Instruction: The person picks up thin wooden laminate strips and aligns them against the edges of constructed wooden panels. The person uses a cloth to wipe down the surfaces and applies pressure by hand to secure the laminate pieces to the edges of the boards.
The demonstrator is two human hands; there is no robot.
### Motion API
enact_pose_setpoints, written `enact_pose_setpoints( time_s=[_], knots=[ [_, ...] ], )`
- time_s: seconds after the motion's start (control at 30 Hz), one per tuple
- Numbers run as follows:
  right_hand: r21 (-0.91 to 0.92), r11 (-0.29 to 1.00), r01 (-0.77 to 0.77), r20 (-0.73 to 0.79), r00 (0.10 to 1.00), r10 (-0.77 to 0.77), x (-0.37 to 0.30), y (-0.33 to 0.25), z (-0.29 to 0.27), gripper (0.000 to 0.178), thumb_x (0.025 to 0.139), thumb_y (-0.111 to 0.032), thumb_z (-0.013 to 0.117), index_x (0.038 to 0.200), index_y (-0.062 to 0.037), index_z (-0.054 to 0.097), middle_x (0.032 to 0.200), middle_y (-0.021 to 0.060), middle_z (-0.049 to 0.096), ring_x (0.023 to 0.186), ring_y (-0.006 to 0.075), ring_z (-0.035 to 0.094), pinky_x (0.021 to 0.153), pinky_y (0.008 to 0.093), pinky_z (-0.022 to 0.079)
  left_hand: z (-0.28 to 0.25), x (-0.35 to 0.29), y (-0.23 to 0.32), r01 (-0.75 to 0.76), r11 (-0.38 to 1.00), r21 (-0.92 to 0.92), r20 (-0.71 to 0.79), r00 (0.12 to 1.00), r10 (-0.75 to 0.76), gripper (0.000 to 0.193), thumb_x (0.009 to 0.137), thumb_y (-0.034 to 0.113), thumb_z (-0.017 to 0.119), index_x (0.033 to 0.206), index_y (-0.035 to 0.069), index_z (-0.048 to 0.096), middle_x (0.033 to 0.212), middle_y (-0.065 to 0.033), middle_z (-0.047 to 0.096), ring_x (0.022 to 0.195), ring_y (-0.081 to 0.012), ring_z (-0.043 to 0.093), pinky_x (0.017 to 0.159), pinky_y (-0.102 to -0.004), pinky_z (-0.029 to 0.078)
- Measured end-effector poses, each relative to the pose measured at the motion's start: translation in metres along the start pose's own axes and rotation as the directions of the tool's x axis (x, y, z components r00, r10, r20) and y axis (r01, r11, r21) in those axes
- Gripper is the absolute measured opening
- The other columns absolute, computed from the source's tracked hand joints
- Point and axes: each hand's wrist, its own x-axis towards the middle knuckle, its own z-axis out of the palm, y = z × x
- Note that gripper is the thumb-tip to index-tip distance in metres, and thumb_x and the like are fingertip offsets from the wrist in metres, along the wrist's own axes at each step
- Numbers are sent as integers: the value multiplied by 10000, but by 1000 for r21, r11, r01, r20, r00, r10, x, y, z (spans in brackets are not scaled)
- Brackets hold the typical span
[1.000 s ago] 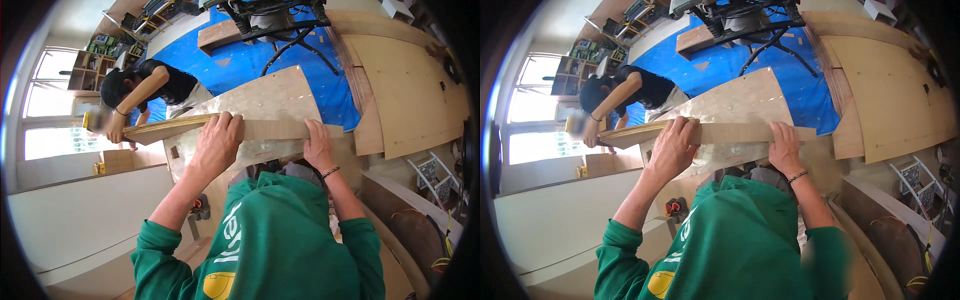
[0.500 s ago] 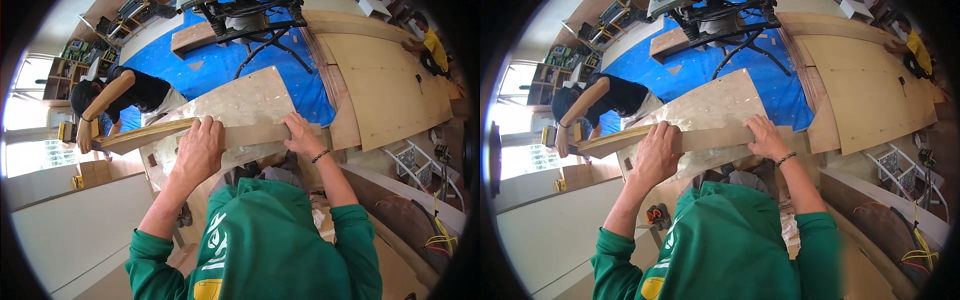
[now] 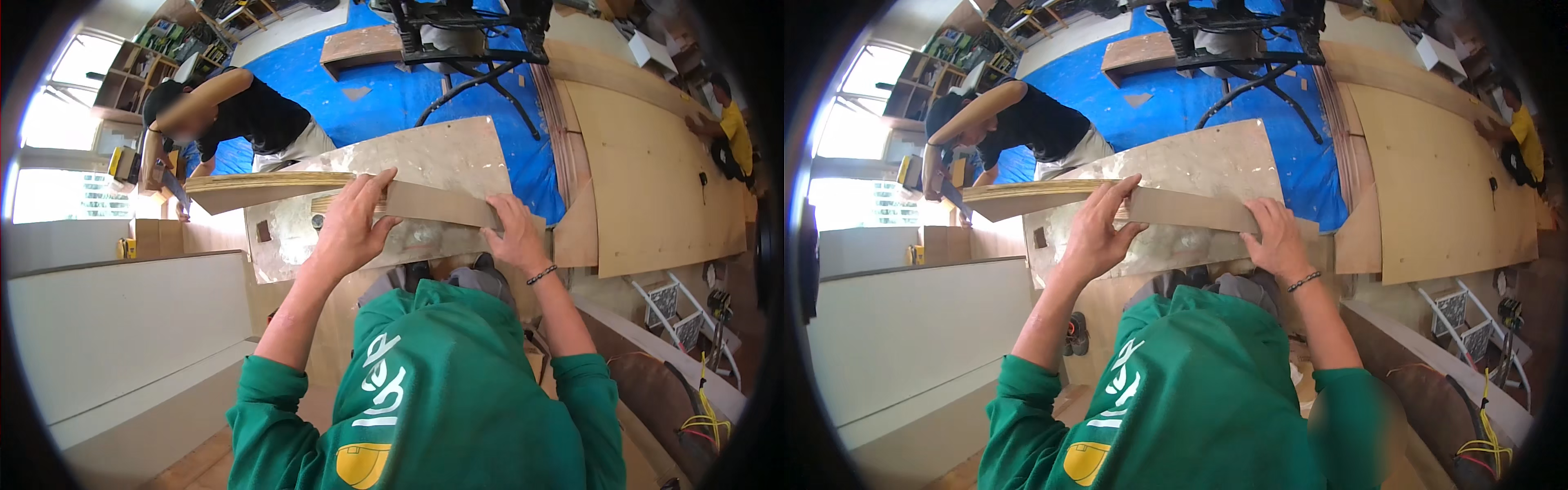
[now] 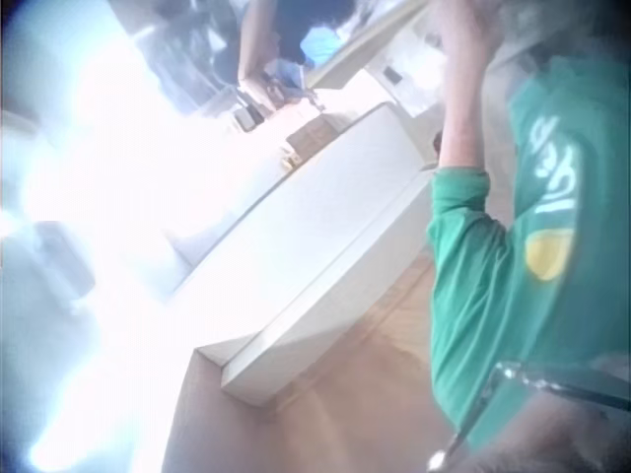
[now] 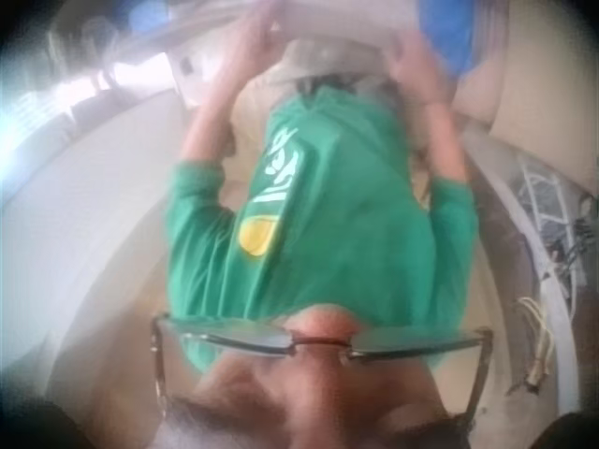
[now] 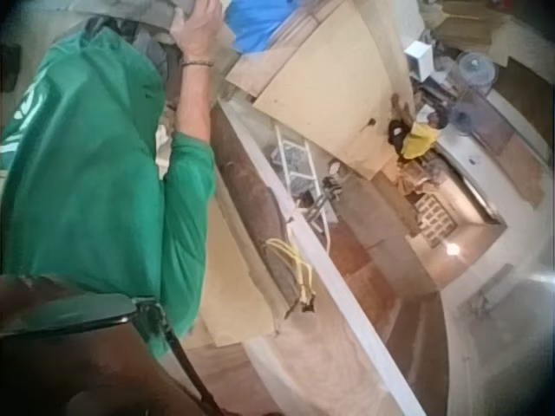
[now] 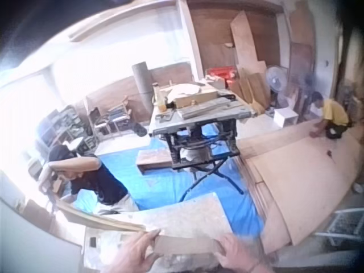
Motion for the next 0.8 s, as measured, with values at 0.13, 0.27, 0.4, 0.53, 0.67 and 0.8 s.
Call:
enact_pose_setpoints(
  time_s=[0.13,0.27,0.4,0.53,0.67,0.8],
  knots=[
    [-87,995,53,-85,995,-61,1,-14,10,544,699,-83,685,1208,-3,509,1137,176,537,1075,352,523,925,426,433,6,-3,-8,-67,997,-44,-53,997,65,608,734,37,721,1299,41,494,1068,-153,575,1007,-331,555,871,-405,454],
    [-97,995,36,-133,990,-49,3,-25,18,563,706,-85,683,1232,2,502,1163,183,535,1100,356,516,933,428,431,12,-4,-13,-75,993,-96,-112,992,64,633,729,39,722,1316,44,486,1067,-154,575,1009,-332,547,886,-404,444],
    [-114,993,21,-125,991,-36,10,-44,21,610,688,-84,720,1249,-3,493,1181,184,534,1126,360,500,959,440,403,13,-8,-25,-70,985,-158,-117,992,52,666,706,46,737,1323,54,487,1116,-153,568,1029,-337,539,914,-408,434],
    [-133,991,16,-24,1000,-19,18,-49,19,672,683,-93,752,1289,-24,468,1196,183,530,1142,367,485,975,451,378,11,-13,-39,-127,989,-80,-161,980,113,703,662,62,766,1313,68,499,1189,-153,547,1074,-345,521,943,-421,425],
    [-171,985,-25,-117,993,4,13,-63,21,666,702,-85,747,1304,-37,467,1204,183,526,1132,371,493,961,448,389,17,-20,-47,-105,990,-97,-203,976,84,708,633,98,789,1285,73,516,1203,-144,544,1105,-348,514,951,-437,420],
    [-142,990,-10,-108,994,-6,6,-89,14,633,717,-78,747,1293,-18,490,1212,185,522,1119,376,506,954,434,415,20,-26,-62,-85,990,-110,-215,975,59,645,637,118,791,1232,68,548,1159,-120,557,1094,-326,520,943,-433,416]
  ],
)
